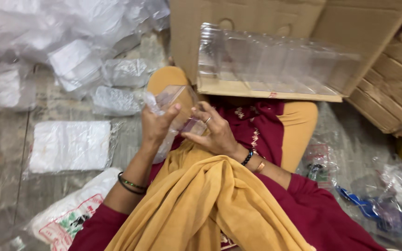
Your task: The person sits on the floor and wraps clear plastic containers in thin plastic bags one at a time, then places each wrapped container into a cardboard box in front of them. They occasionally reach to the side to grab more empty bags or wrapped bundles and continue bagging containers.
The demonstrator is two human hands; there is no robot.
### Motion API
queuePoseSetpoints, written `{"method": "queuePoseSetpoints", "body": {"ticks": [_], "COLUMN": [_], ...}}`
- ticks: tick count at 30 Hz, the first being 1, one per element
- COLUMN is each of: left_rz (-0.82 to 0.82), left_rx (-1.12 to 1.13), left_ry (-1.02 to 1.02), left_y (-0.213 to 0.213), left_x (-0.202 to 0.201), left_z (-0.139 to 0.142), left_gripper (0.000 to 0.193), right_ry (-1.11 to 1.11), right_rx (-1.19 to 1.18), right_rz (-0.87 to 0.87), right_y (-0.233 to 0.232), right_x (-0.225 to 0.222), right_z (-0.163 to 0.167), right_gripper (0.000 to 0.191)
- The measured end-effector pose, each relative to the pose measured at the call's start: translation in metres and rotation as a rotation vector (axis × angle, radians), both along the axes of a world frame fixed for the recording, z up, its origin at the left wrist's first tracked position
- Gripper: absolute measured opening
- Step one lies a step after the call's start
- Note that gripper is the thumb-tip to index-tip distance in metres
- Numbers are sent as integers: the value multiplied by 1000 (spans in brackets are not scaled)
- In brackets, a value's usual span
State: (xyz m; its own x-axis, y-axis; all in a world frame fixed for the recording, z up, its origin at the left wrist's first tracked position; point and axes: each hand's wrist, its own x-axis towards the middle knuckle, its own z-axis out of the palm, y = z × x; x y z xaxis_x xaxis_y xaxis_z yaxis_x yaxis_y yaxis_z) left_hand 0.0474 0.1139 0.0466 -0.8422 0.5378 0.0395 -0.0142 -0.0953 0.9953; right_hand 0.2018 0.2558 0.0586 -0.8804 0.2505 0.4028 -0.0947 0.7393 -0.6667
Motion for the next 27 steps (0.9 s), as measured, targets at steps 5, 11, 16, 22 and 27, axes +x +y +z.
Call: {"method": "queuePoseSetpoints", "body": {"ticks": [5,11,16,22,27], "left_rz": [-257,-466,-335,86,46], "left_rx": [-136,-60,-200,-365,-426], "left_ry": [218,218,227,319,244], "left_y": [-2,-5,-2,1,-27], "left_x": [3,38,34,-2,-13], "left_z": [40,61,58,39,-1], "left_gripper": [72,68,66,70,80], "right_ry": [30,-11,22,50,34], "right_rx": [-677,-984,-911,-287,-538], "right_rz": [219,494,352,168,166], "right_y": [31,53,44,13,-1], "right_x": [3,23,19,-26,-46], "right_z": [27,27,29,28,-4], "right_gripper": [69,58,53,75,65]}}
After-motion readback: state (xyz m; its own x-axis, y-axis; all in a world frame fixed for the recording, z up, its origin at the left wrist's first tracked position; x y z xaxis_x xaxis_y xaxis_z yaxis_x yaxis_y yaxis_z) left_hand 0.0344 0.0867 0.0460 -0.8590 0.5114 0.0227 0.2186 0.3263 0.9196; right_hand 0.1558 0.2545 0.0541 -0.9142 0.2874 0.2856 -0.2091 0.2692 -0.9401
